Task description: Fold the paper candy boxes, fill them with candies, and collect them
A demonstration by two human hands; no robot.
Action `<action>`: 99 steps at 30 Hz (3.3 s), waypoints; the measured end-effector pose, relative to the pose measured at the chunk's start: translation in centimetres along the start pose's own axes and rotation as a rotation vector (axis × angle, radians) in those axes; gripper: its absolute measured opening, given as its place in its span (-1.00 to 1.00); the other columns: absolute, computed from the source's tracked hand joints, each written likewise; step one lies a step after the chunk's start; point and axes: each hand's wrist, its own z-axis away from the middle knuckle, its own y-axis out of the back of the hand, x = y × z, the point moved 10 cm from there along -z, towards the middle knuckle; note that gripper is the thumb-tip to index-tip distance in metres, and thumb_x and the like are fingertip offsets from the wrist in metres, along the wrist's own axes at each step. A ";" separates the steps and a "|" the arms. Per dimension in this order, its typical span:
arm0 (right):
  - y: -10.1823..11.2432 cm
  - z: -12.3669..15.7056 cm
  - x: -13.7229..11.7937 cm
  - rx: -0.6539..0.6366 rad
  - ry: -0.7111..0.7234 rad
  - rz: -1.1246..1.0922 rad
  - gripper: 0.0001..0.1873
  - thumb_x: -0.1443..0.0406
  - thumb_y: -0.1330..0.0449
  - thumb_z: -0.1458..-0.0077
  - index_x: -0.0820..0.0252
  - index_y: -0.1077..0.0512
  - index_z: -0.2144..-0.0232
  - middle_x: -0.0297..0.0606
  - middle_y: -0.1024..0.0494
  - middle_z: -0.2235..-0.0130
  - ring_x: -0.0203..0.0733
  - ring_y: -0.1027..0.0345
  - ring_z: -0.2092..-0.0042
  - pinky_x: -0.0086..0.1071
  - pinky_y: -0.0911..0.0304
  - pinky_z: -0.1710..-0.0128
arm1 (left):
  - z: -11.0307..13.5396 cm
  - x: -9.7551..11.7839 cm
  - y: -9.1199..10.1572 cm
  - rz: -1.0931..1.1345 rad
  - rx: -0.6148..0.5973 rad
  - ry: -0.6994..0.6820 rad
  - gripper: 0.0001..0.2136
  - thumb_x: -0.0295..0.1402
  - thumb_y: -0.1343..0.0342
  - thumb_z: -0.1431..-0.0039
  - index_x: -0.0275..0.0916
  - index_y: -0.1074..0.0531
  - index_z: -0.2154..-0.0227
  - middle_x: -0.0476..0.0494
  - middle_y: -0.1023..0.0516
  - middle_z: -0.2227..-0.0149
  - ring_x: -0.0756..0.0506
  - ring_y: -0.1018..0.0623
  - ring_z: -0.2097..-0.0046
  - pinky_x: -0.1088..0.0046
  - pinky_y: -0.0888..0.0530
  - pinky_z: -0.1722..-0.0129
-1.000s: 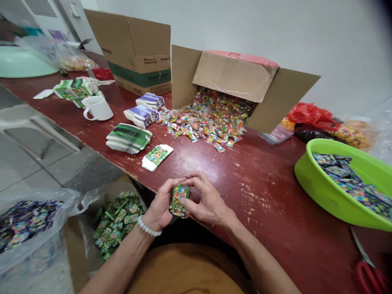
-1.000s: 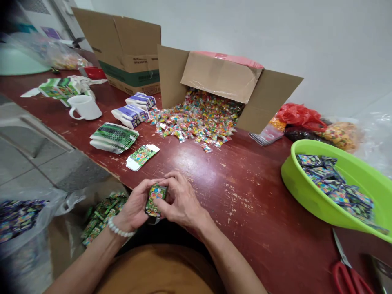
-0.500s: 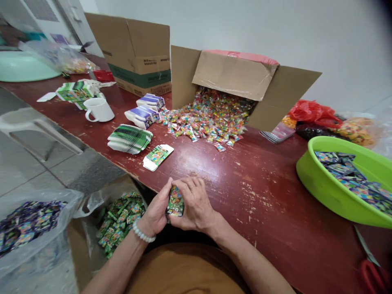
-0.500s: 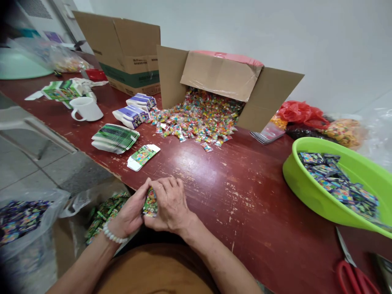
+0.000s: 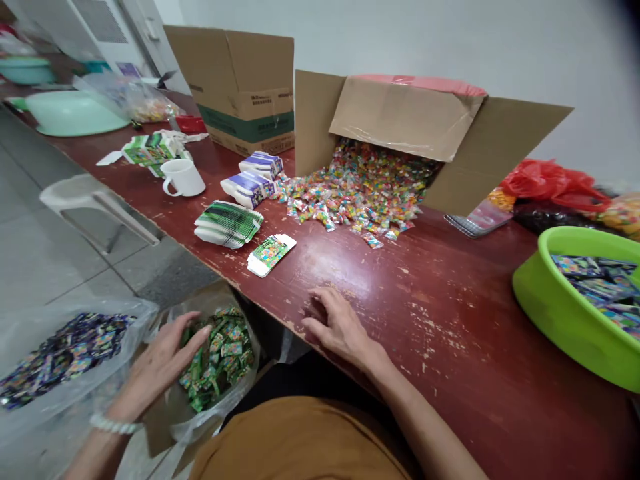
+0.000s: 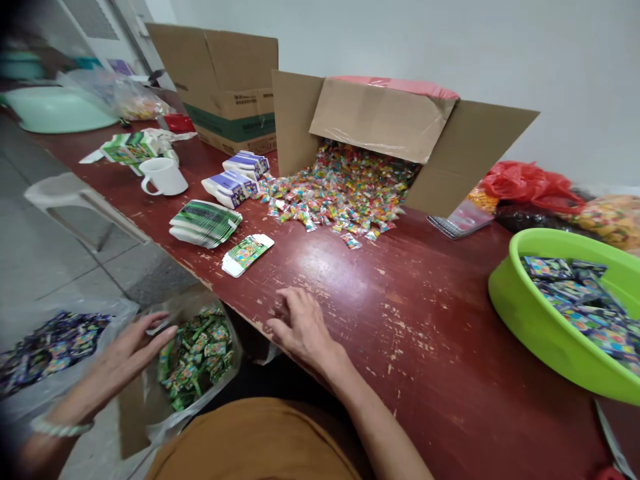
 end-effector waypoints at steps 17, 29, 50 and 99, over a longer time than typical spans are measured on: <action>-0.3 0.7 1.9 0.151 0.024 0.175 -0.79 0.32 -0.24 -0.12 0.15 -0.47 0.14 -0.16 -0.52 0.05 -0.03 -0.33 0.04 -0.16 -0.20 0.03 | -11.3 13.2 -7.6 -0.535 0.081 -0.257 -0.42 0.02 -0.10 -0.11 -0.20 -0.37 -0.12 -0.35 -0.36 0.04 -0.34 -0.45 0.00 0.21 -0.44 0.08; 1.5 0.6 5.8 0.385 -0.350 -0.578 -0.45 0.15 -0.20 -0.12 0.13 -0.25 -0.13 -0.16 -0.53 0.07 -0.19 -0.44 0.26 -0.28 -0.35 0.24 | -3.1 18.0 -7.5 -0.262 0.172 -0.438 -0.48 -0.22 -0.24 0.02 -0.22 -0.38 -0.04 -0.27 -0.38 0.08 -0.31 -0.42 -0.02 0.16 -0.40 -0.01; 0.8 1.8 -0.4 0.051 -0.335 -1.164 -0.42 0.12 -0.26 -0.11 -0.02 -0.25 -0.15 -0.25 -0.55 0.13 -0.50 -0.26 0.69 -0.59 -0.17 0.79 | 7.2 19.4 -15.8 1.150 -1.142 -0.054 -0.52 -0.08 -0.42 0.24 -0.32 -0.56 0.29 -0.25 -0.62 0.39 -0.17 -0.60 0.40 0.42 -0.47 0.41; 4.9 1.2 2.4 0.272 -0.353 -0.902 -0.73 0.16 -0.39 0.08 0.21 -0.46 0.55 -0.37 -0.46 0.49 -0.32 -0.28 0.43 -0.40 -0.23 0.33 | 3.7 19.0 -11.8 0.895 -0.503 -0.223 -0.81 -0.23 -0.21 -0.13 -0.21 -0.38 0.30 0.01 -0.51 0.39 0.00 -0.47 0.36 0.54 -0.40 0.41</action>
